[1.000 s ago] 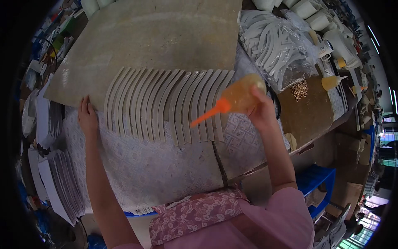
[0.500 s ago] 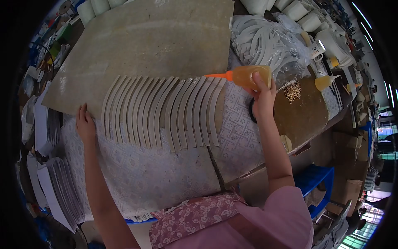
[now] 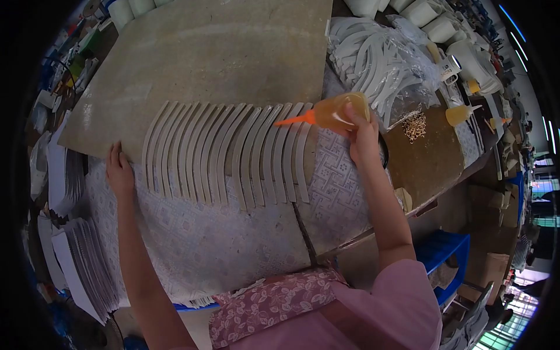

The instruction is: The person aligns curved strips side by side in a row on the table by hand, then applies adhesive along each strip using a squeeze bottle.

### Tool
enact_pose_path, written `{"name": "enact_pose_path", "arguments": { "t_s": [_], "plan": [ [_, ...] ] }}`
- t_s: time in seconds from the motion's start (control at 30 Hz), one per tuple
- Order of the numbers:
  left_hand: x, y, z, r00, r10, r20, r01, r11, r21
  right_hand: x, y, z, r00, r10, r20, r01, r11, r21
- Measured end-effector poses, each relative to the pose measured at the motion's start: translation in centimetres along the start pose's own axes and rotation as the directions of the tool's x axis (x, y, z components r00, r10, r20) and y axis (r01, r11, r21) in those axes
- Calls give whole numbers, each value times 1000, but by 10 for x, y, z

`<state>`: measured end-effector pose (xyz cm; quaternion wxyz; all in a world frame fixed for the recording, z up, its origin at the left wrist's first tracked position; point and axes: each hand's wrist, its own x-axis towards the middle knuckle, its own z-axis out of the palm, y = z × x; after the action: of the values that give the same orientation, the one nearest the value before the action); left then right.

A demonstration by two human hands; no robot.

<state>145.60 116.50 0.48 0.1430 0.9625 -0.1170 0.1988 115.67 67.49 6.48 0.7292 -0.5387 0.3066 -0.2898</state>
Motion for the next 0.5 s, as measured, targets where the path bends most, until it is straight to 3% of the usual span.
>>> {"name": "enact_pose_path", "arguments": {
  "t_s": [0.23, 0.5],
  "plan": [
    [0, 2, -2, 1000, 3, -1, -2, 1000, 3, -11, -9, 10, 974, 165, 157, -157, 986, -63],
    [1, -1, 0, 1000, 8, -9, -8, 999, -35, -22, -7, 7, 910, 268, 316, -226, 960, -163]
  ]
}}
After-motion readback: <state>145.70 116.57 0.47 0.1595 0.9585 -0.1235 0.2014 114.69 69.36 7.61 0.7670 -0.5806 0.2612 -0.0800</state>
